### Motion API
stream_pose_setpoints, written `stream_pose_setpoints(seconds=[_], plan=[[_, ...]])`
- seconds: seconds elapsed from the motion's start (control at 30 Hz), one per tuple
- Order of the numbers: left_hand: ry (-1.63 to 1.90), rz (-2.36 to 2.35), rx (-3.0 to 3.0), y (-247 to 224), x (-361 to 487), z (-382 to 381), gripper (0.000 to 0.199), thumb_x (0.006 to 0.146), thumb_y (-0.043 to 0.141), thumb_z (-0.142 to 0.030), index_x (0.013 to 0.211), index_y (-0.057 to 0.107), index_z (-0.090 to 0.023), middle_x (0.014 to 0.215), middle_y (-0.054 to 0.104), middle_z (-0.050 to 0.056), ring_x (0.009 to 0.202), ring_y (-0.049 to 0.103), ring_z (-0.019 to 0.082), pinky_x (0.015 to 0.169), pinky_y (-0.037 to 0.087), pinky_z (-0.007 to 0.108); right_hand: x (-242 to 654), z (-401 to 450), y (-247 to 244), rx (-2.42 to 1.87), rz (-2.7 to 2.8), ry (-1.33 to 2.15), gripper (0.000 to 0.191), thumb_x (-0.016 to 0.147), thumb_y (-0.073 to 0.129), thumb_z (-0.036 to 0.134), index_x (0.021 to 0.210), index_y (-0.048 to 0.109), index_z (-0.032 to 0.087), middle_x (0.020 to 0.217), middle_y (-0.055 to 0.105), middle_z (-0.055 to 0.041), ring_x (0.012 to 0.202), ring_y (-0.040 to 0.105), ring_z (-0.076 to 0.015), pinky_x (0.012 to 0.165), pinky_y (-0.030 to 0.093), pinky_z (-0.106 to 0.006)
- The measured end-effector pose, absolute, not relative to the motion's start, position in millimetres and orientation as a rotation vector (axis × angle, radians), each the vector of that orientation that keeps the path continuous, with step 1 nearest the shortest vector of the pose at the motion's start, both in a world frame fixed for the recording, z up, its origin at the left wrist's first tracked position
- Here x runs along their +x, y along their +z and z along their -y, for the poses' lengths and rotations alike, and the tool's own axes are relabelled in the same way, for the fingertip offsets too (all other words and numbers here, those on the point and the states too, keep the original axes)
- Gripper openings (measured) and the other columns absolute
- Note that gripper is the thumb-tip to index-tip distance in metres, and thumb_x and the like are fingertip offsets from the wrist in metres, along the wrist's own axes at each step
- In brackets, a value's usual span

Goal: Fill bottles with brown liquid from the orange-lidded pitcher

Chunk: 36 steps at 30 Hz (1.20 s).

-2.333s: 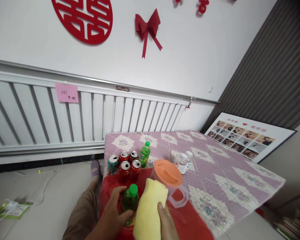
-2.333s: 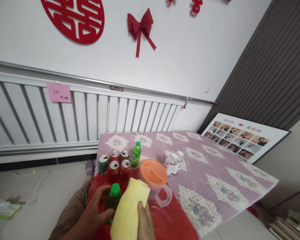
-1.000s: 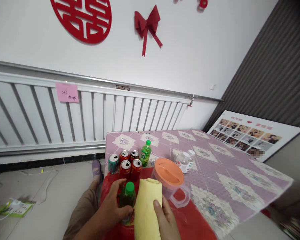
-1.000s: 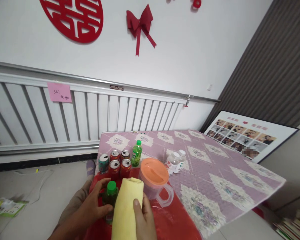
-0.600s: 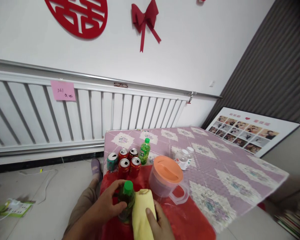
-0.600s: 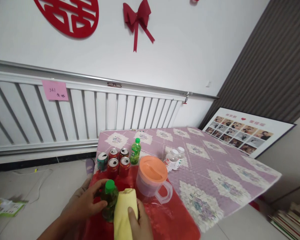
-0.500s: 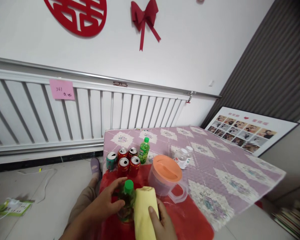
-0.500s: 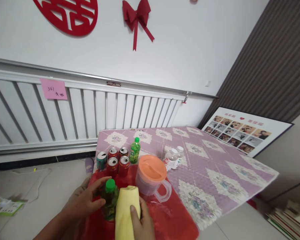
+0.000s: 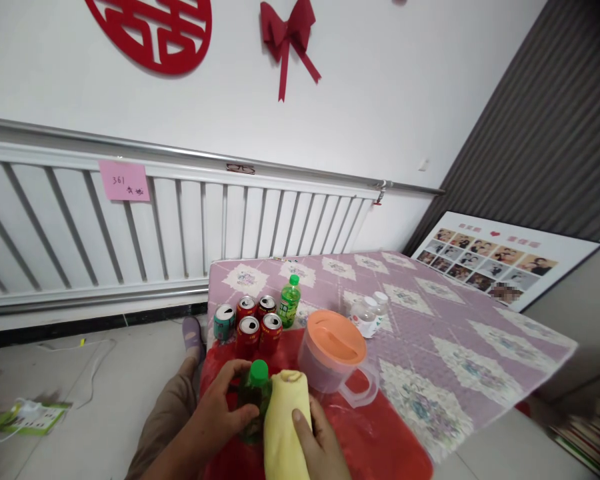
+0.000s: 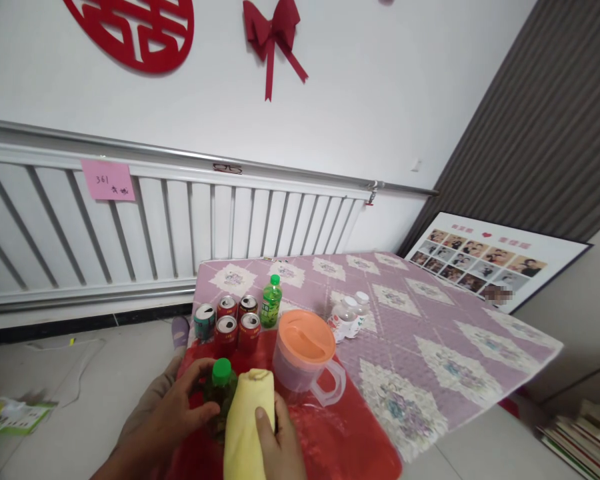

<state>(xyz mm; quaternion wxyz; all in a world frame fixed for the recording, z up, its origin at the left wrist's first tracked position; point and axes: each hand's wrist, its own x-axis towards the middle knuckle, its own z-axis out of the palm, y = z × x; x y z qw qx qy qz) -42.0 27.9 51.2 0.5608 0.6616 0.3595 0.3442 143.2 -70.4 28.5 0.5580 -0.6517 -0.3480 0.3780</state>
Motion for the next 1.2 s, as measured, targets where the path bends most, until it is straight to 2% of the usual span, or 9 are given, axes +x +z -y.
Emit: stream_pose_setpoints(seconds=[0.1, 0.2, 0.33, 0.43, 0.67, 0.77, 0.87, 1.0, 1.2], plan=[[0.735, -0.698, 1.55, 58.2, -45.6, -36.1, 0.053, 0.067, 0.062, -0.014, 0.118, 0.051, -0.022, 0.119, 0.063, 0.007, 0.113, 0.059, 0.027, 0.098, 0.047, 0.039, 154.0, 76.3, 19.1, -1.618, 0.855, 0.85, 0.046, 0.072, 0.068, 0.051, 0.107, 0.07, 0.021, 0.115, 0.071, -0.0097, 0.111, 0.061, -0.03, 0.098, 0.045, -0.036], [0.695, -0.617, 1.577, 56.7, -46.4, -41.5, 0.053, 0.069, 0.059, -0.014, 0.121, 0.051, -0.022, 0.125, 0.06, 0.007, 0.115, 0.058, 0.025, 0.101, 0.045, 0.039, 159.3, 77.1, 26.8, -1.577, 0.849, 0.819, 0.05, 0.073, 0.066, 0.052, 0.112, 0.067, 0.02, 0.117, 0.07, -0.0105, 0.109, 0.062, -0.0295, 0.095, 0.048, -0.037], [0.772, -0.77, 1.608, 50.9, -40.5, -34.6, 0.065, 0.065, 0.06, -0.014, 0.127, 0.044, -0.022, 0.132, 0.054, 0.01, 0.119, 0.054, 0.027, 0.1, 0.045, 0.04, 152.5, 70.3, 55.0, -1.519, 0.76, 0.766, 0.06, 0.076, 0.063, 0.055, 0.124, 0.06, 0.019, 0.122, 0.067, -0.0118, 0.109, 0.063, -0.0286, 0.088, 0.052, -0.035], [0.895, -0.944, 1.617, 47.9, -32.7, -24.0, 0.07, 0.059, 0.064, -0.014, 0.125, 0.044, -0.022, 0.129, 0.054, 0.009, 0.117, 0.054, 0.028, 0.1, 0.045, 0.041, 142.9, 64.4, 66.4, -1.46, 0.774, 0.8, 0.058, 0.079, 0.061, 0.056, 0.126, 0.059, 0.022, 0.123, 0.067, -0.011, 0.104, 0.065, -0.028, 0.083, 0.054, -0.035], [0.885, -0.901, 1.652, 51.1, -26.3, -25.6, 0.055, 0.061, 0.065, -0.014, 0.113, 0.051, -0.02, 0.109, 0.062, 0.006, 0.101, 0.06, 0.026, 0.09, 0.048, 0.037, 150.4, 68.5, 24.3, -1.562, 0.987, 0.745, 0.05, 0.081, 0.058, 0.052, 0.117, 0.064, 0.018, 0.119, 0.069, -0.0123, 0.111, 0.062, -0.028, 0.095, 0.049, -0.037], [0.815, -0.804, 1.655, 52.9, -30.3, -32.8, 0.056, 0.063, 0.062, -0.01, 0.116, 0.051, -0.022, 0.114, 0.062, 0.005, 0.106, 0.059, 0.025, 0.093, 0.047, 0.036, 159.2, 73.2, 14.0, -1.558, 0.993, 0.712, 0.051, 0.081, 0.059, 0.05, 0.12, 0.061, 0.017, 0.121, 0.067, -0.014, 0.113, 0.062, -0.0278, 0.095, 0.049, -0.036], [0.772, -0.71, 1.629, 51.7, -33.0, -37.0, 0.06, 0.064, 0.059, -0.008, 0.121, 0.048, -0.023, 0.124, 0.059, 0.005, 0.115, 0.056, 0.024, 0.099, 0.045, 0.035, 161.0, 74.2, 26.3, -1.553, 0.898, 0.578, 0.057, 0.081, 0.058, 0.047, 0.129, 0.052, 0.016, 0.132, 0.059, -0.0158, 0.12, 0.057, -0.0283, 0.096, 0.049, -0.038], [0.752, -0.644, 1.607, 50.0, -33.2, -37.7, 0.056, 0.066, 0.059, -0.009, 0.12, 0.049, -0.024, 0.12, 0.061, 0.005, 0.112, 0.058, 0.023, 0.1, 0.045, 0.036, 153.9, 70.8, 59.3, -1.585, 0.924, 0.359, 0.066, 0.082, 0.059, 0.041, 0.142, 0.037, 0.02, 0.136, 0.055, -0.015, 0.116, 0.06, -0.0289, 0.088, 0.054, -0.039], [0.788, -0.586, 1.576, 59.0, -31.8, -33.3, 0.052, 0.069, 0.068, -0.015, 0.119, 0.052, -0.022, 0.121, 0.062, 0.006, 0.111, 0.059, 0.024, 0.098, 0.047, 0.035, 135.9, 57.7, 72.4, -1.412, 1.482, -0.367, 0.044, 0.076, 0.059, 0.019, 0.119, 0.055, 0.024, 0.116, 0.062, -0.0101, 0.109, 0.058, -0.028, 0.089, 0.051, -0.045]])
